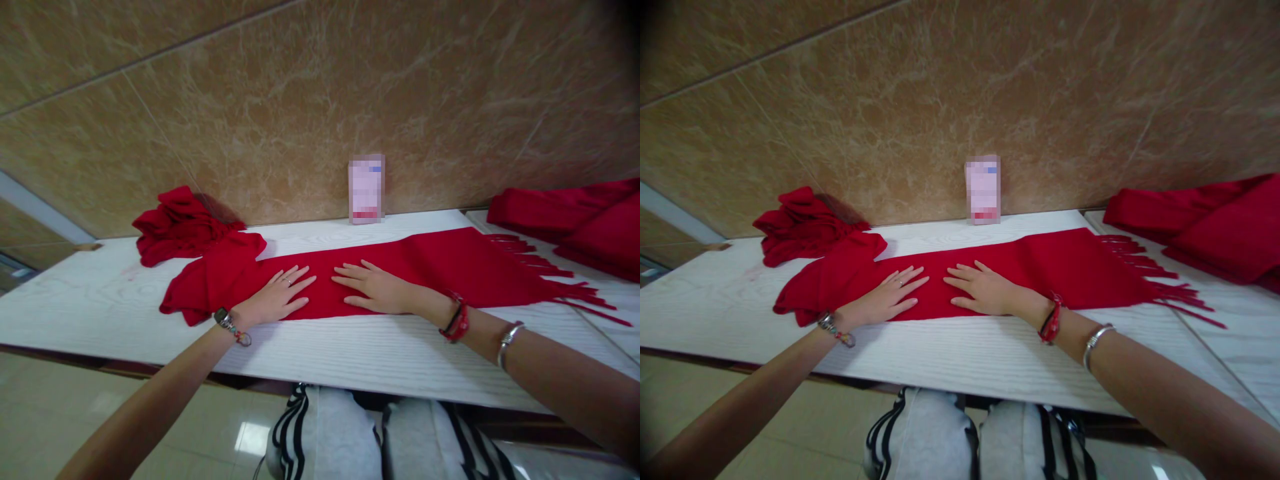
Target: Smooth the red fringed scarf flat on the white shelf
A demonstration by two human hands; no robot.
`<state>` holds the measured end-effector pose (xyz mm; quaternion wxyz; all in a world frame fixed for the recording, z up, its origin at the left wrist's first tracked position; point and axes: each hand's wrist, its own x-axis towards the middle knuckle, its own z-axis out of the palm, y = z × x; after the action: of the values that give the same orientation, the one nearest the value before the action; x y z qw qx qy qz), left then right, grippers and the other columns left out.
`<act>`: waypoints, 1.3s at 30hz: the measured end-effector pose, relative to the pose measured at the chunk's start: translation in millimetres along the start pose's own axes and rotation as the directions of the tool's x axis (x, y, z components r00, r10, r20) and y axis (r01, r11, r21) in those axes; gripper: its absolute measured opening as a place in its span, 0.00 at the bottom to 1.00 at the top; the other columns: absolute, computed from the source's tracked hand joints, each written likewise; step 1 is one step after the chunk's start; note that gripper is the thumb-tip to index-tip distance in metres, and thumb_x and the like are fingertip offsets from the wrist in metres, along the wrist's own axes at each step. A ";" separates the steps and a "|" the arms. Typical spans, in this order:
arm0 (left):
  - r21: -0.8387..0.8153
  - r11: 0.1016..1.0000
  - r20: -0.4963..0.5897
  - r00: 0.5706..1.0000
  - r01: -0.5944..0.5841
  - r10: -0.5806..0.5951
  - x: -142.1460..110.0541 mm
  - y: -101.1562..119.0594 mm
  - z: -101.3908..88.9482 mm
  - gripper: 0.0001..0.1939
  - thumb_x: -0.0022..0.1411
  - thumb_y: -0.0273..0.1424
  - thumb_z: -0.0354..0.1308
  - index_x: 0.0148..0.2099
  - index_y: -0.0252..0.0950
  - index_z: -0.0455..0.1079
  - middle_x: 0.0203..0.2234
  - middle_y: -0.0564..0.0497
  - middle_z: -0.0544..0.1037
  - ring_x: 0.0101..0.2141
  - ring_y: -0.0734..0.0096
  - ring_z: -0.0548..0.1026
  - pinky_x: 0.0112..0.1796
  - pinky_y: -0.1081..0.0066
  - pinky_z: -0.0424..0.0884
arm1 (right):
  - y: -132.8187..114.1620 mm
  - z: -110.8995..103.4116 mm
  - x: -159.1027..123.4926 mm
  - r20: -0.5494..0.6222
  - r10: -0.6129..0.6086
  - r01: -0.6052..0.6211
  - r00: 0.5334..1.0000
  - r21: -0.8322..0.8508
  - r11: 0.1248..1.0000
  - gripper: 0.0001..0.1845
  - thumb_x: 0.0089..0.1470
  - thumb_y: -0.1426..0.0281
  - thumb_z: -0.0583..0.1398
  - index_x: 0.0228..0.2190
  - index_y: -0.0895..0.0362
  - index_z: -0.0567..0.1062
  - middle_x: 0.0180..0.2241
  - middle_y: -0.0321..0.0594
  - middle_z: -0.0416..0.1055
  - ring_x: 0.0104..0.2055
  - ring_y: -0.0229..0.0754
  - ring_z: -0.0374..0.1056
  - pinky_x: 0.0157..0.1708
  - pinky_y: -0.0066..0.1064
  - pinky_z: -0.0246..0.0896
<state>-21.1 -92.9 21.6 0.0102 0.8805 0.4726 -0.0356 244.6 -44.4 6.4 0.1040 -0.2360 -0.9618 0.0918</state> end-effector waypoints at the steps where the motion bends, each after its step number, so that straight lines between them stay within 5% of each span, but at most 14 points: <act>1: -0.002 1.000 -0.020 1.000 0.002 -0.002 2.6 1.3 -3.1 0.24 0.67 0.41 0.39 0.63 0.43 0.48 0.62 0.49 0.48 0.61 0.63 0.44 0.57 0.58 0.45 | -0.9 -1.0 0.2 -0.012 -0.003 0.003 1.000 0.002 1.000 0.30 0.58 0.54 0.45 0.57 0.55 0.57 0.60 0.44 0.52 0.62 0.49 0.44 0.58 0.52 0.36; 6: -0.027 0.995 -0.181 0.978 0.100 -0.104 29.3 13.7 -5.8 0.24 0.67 0.39 0.36 0.62 0.37 0.51 0.62 0.45 0.47 0.61 0.63 0.45 0.57 0.61 0.46 | -4.6 -4.0 -0.6 -0.025 0.006 -0.007 1.000 -0.022 1.000 0.31 0.58 0.54 0.45 0.58 0.56 0.55 0.60 0.44 0.50 0.63 0.48 0.41 0.58 0.51 0.35; 11: -0.059 0.983 -0.073 0.981 0.174 -0.178 41.0 16.9 8.1 0.26 0.66 0.43 0.37 0.63 0.42 0.47 0.62 0.49 0.47 0.61 0.61 0.43 0.57 0.55 0.45 | -3.5 -2.2 -1.3 0.037 0.035 -0.034 0.999 -0.036 0.999 0.31 0.59 0.55 0.45 0.58 0.58 0.54 0.60 0.44 0.50 0.62 0.48 0.42 0.58 0.51 0.37; 18: -0.075 0.958 -0.098 0.954 0.276 -0.282 36.4 15.6 7.3 0.27 0.66 0.44 0.34 0.63 0.41 0.47 0.63 0.47 0.45 0.61 0.59 0.42 0.56 0.54 0.46 | -3.2 -3.2 2.5 -0.078 0.122 -0.129 0.989 -0.082 0.988 0.30 0.59 0.57 0.44 0.58 0.60 0.53 0.61 0.46 0.48 0.63 0.49 0.40 0.58 0.51 0.37; 22: -0.073 0.926 -0.061 0.925 0.370 -0.374 37.4 18.2 6.1 0.28 0.66 0.42 0.35 0.64 0.36 0.47 0.62 0.43 0.47 0.61 0.53 0.44 0.55 0.51 0.48 | -1.9 -1.0 0.6 -0.005 0.144 -0.144 0.990 -0.111 0.983 0.32 0.59 0.55 0.43 0.58 0.60 0.54 0.60 0.47 0.49 0.62 0.50 0.42 0.57 0.51 0.40; 28: -0.079 0.961 -0.144 0.950 0.267 -0.276 41.4 20.6 8.0 0.26 0.65 0.35 0.36 0.61 0.29 0.52 0.61 0.39 0.50 0.61 0.57 0.45 0.56 0.57 0.48 | -2.3 -5.0 22.6 -0.037 0.161 -0.165 0.986 -0.146 0.975 0.32 0.59 0.55 0.43 0.58 0.62 0.53 0.61 0.51 0.47 0.62 0.50 0.41 0.57 0.50 0.41; 34: -0.099 0.912 -0.107 0.907 0.398 -0.407 39.2 18.0 9.7 0.33 0.63 0.46 0.38 0.63 0.31 0.48 0.61 0.37 0.47 0.60 0.45 0.44 0.53 0.48 0.49 | 3.5 2.0 59.7 0.014 0.174 -0.169 0.985 -0.168 0.971 0.30 0.60 0.60 0.44 0.57 0.66 0.55 0.60 0.55 0.49 0.62 0.50 0.43 0.57 0.47 0.42; 39: -0.126 0.876 -0.043 0.880 0.465 -0.473 36.1 18.1 6.4 0.38 0.59 0.54 0.36 0.64 0.36 0.45 0.62 0.39 0.45 0.59 0.36 0.43 0.51 0.41 0.48 | 28.8 10.4 38.9 -0.043 0.221 -0.224 0.974 -0.237 0.945 0.29 0.60 0.61 0.42 0.58 0.65 0.54 0.60 0.54 0.49 0.62 0.50 0.44 0.56 0.49 0.45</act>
<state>13.5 -73.3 12.4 0.0336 0.7384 0.6732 0.0214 220.9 -2.2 -4.1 0.0712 -0.3545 -0.9322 -0.0158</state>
